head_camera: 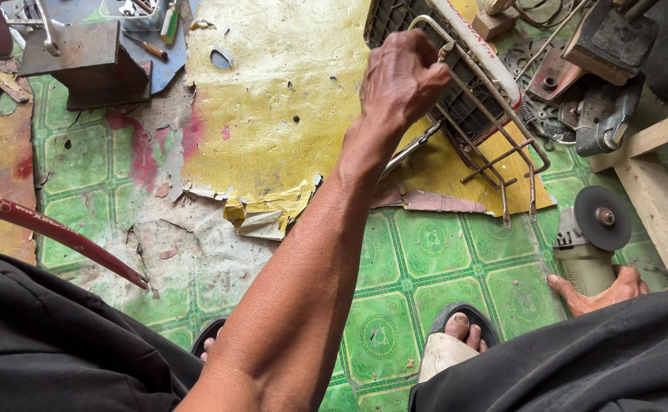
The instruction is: The person uses locking pliers and a wrench to clamp a metal rod attached to a plastic base, then uses an angle grinder to cut the rod, producing sparks. After cutting, the person removes the pliers and wrench, inspects the cut, and flips the plastic base over.
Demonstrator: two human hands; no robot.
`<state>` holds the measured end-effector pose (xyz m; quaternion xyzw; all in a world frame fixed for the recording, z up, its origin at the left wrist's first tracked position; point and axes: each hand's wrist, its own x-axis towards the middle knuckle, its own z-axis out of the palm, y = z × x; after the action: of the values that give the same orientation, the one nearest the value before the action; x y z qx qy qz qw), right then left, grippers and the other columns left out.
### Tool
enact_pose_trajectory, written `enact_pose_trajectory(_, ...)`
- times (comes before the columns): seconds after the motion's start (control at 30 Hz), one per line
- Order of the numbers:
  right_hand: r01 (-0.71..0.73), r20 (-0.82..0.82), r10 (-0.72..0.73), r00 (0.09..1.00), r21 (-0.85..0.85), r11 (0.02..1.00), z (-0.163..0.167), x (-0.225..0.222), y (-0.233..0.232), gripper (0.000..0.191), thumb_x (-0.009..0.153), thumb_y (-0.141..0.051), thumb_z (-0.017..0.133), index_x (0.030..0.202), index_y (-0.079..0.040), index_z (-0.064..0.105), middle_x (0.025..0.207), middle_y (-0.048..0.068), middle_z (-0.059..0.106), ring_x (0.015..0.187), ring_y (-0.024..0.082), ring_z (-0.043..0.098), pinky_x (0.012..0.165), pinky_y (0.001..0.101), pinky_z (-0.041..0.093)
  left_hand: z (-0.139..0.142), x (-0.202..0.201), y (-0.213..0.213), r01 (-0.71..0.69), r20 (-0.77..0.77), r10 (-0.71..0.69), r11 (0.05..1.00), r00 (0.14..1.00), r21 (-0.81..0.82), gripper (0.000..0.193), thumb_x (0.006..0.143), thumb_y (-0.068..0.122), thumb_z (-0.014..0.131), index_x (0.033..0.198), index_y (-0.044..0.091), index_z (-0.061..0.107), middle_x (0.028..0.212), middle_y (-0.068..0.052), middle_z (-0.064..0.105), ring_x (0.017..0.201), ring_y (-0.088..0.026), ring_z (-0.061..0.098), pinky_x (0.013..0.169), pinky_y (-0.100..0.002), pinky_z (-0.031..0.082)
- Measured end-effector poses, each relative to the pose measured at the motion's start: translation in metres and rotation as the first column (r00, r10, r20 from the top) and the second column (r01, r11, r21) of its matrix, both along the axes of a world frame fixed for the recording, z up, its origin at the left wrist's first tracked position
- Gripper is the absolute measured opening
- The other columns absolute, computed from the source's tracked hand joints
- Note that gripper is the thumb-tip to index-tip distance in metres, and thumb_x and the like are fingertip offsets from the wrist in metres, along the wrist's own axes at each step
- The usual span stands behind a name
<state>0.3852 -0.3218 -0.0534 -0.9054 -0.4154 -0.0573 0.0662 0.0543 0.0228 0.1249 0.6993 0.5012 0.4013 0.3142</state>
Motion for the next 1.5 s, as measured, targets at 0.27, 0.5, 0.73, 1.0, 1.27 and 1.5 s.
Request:
enact_pose_trajectory(0.27, -0.023, 0.034, 0.026, 0.999, -0.101, 0.995, -0.012, 0.023, -0.003, 0.11, 0.068, -0.07, 0.088, 0.131, 0.015, 0.06, 0.115, 0.035, 0.066, 0.113, 0.047, 0.067, 0.091, 0.0571, 0.057, -0.032, 0.002, -0.003, -0.026, -0.059, 0.015, 0.981, 0.998, -0.194, 0.029, 0.076, 0.019, 0.067, 0.102, 0.008, 0.06, 0.084, -0.01, 0.069, 0.079, -0.024, 0.069, 0.072, -0.04, 0.057)
enact_pose_trajectory(0.5, 0.057, -0.173, -0.065, 0.983, -0.049, 0.997, 0.041, -0.014, -0.001, 0.08, 0.082, -0.055, 0.085, 0.122, 0.011, 0.066, 0.1, 0.031, 0.068, 0.083, 0.045, 0.07, 0.069, 0.0556, 0.058, -0.031, 0.002, -0.005, 0.033, -0.012, -0.037, 0.972, 0.999, -0.234, 0.028, 0.079, 0.026, 0.071, 0.097, 0.004, 0.067, 0.087, -0.015, 0.074, 0.082, -0.025, 0.074, 0.077, -0.041, 0.06)
enact_pose_trajectory(0.73, -0.247, -0.25, 0.32, 0.914, 0.284, 0.926, 0.156, -0.089, 0.052, 0.037, 0.1, -0.035, 0.08, 0.106, 0.0, 0.076, 0.086, 0.012, 0.074, 0.077, 0.025, 0.073, 0.077, 0.0384, 0.058, -0.045, 0.005, 0.004, 0.071, -0.046, -0.08, 0.983, 0.996, -0.168, 0.024, 0.082, 0.026, 0.073, 0.087, 0.002, 0.073, 0.085, -0.02, 0.074, 0.08, -0.028, 0.074, 0.079, -0.042, 0.058)
enact_pose_trajectory(1.0, -0.461, -0.132, 0.467, 0.874, 0.073, 0.884, 0.199, -0.127, 0.213, 0.07, 0.089, -0.037, 0.081, 0.141, 0.002, 0.056, 0.126, 0.031, 0.062, 0.112, 0.044, 0.063, 0.092, 0.0545, 0.052, -0.053, 0.012, 0.011, 0.082, 0.003, -0.084, 0.966, 0.996, -0.244, 0.018, 0.086, 0.021, 0.07, 0.085, 0.003, 0.063, 0.078, -0.012, 0.068, 0.067, -0.023, 0.066, 0.063, -0.041, 0.058)
enact_pose_trajectory(1.27, -0.416, -0.363, 0.442, 0.82, 0.153, 0.896, 0.167, -0.111, 0.247, 0.057, 0.095, -0.038, 0.068, 0.139, -0.003, 0.058, 0.109, 0.026, 0.074, 0.098, 0.037, 0.073, 0.092, 0.0451, 0.056, -0.034, 0.004, 0.007, 0.175, 0.169, -0.132, 0.944, 0.977, -0.279, 0.015, 0.087, 0.016, 0.064, 0.08, 0.003, 0.062, 0.068, -0.008, 0.064, 0.054, -0.017, 0.06, 0.046, -0.034, 0.054)
enact_pose_trajectory(1.5, -0.385, -0.406, 0.424, 0.81, 0.178, 0.906, 0.156, -0.112, 0.264, 0.044, 0.098, -0.038, 0.065, 0.129, -0.007, 0.071, 0.094, 0.02, 0.077, 0.088, 0.033, 0.076, 0.087, 0.0443, 0.059, -0.008, 0.003, 0.023, 0.157, 0.278, -0.059, 0.925, 0.959, -0.345, 0.015, 0.091, 0.014, 0.06, 0.081, 0.003, 0.057, 0.069, -0.003, 0.055, 0.05, -0.012, 0.046, 0.041, -0.031, 0.04)
